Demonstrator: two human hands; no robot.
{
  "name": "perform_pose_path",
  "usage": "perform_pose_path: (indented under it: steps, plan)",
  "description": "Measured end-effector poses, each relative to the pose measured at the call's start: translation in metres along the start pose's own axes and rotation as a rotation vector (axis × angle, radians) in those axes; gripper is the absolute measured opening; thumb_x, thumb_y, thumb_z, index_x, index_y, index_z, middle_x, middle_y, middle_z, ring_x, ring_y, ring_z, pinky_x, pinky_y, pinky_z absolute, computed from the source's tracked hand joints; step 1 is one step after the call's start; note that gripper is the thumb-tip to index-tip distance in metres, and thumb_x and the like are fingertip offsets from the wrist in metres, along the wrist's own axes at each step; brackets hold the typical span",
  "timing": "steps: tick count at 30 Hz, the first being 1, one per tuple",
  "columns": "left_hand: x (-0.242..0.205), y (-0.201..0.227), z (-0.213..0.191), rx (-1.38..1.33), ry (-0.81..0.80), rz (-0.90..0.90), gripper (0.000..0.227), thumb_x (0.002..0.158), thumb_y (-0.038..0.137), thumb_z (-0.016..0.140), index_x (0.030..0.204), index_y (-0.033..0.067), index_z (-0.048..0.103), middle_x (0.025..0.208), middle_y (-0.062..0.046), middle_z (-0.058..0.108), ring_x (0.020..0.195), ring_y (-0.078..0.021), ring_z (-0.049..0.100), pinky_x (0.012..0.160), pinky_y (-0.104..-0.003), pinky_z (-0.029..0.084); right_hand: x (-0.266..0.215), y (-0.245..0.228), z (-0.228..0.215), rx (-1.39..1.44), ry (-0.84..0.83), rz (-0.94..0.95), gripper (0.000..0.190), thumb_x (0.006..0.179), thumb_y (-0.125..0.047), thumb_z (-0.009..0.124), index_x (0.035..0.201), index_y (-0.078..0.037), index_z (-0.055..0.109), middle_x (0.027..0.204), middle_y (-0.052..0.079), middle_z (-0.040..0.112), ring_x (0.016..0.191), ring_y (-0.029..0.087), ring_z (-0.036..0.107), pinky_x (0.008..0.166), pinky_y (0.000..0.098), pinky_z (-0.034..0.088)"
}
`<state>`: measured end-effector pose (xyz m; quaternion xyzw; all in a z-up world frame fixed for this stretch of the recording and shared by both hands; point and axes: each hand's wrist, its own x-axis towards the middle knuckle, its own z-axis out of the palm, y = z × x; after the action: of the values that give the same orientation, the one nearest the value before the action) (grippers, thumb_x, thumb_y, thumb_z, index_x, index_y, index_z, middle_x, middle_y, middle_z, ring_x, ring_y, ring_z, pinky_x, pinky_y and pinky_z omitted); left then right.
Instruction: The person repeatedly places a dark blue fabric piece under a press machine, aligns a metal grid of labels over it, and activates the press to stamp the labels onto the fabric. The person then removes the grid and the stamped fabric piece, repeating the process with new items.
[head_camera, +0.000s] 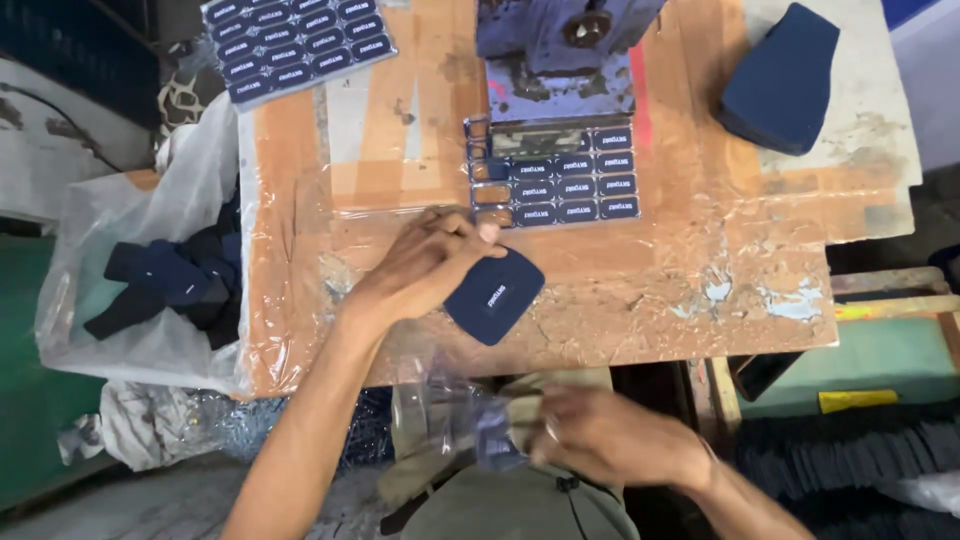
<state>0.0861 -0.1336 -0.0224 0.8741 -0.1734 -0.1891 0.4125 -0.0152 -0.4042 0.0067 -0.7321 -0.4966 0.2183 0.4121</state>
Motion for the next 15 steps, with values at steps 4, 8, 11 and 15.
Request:
perform_pose_path:
  steps: [4, 8, 11, 15]
  plan:
    - [-0.004, 0.007, 0.034, 0.099, 0.059, -0.026, 0.052, 0.104, 0.054, 0.044, 0.111, 0.0157, 0.079, 0.102, -0.010, 0.069, 0.116, -0.0254, 0.059, 0.112, -0.041, 0.042, -0.060, 0.009, -0.018, -0.039, 0.265, 0.587, 0.013, 0.083, -0.009, 0.070, 0.087, -0.009, 0.082, 0.094, 0.008, 0.081, 0.088, 0.025, 0.077, 0.078, 0.0370, 0.061]
    - [-0.020, 0.020, 0.065, 0.307, 0.422, 0.304, 0.038, 0.093, 0.040, 0.069, 0.120, 0.0124, 0.069, 0.126, -0.011, 0.066, 0.113, -0.0346, 0.057, 0.093, -0.048, 0.040, -0.110, 0.060, -0.062, -0.042, 0.972, 0.603, 0.011, 0.100, -0.004, 0.069, 0.110, -0.002, 0.074, 0.094, 0.005, 0.072, 0.078, 0.012, 0.061, 0.066, 0.0263, 0.049]
    - [-0.052, -0.003, 0.046, 0.340, 0.508, 0.254, 0.038, 0.088, 0.028, 0.073, 0.123, 0.0122, 0.067, 0.129, -0.008, 0.067, 0.113, -0.0343, 0.060, 0.091, -0.048, 0.041, -0.138, 0.095, -0.073, -0.039, 1.194, 0.683, 0.014, 0.110, -0.006, 0.070, 0.121, 0.003, 0.072, 0.092, 0.001, 0.067, 0.080, 0.006, 0.054, 0.070, 0.0222, 0.044]
    - [-0.108, -0.053, -0.033, 0.561, 0.796, -0.030, 0.035, 0.083, 0.014, 0.071, 0.118, 0.0163, 0.070, 0.125, -0.005, 0.071, 0.118, -0.0320, 0.064, 0.098, -0.049, 0.044, -0.140, 0.111, -0.075, 0.030, 1.249, 0.694, 0.028, 0.106, -0.010, 0.071, 0.130, 0.005, 0.067, 0.097, 0.002, 0.070, 0.079, 0.006, 0.060, 0.067, 0.0207, 0.050]
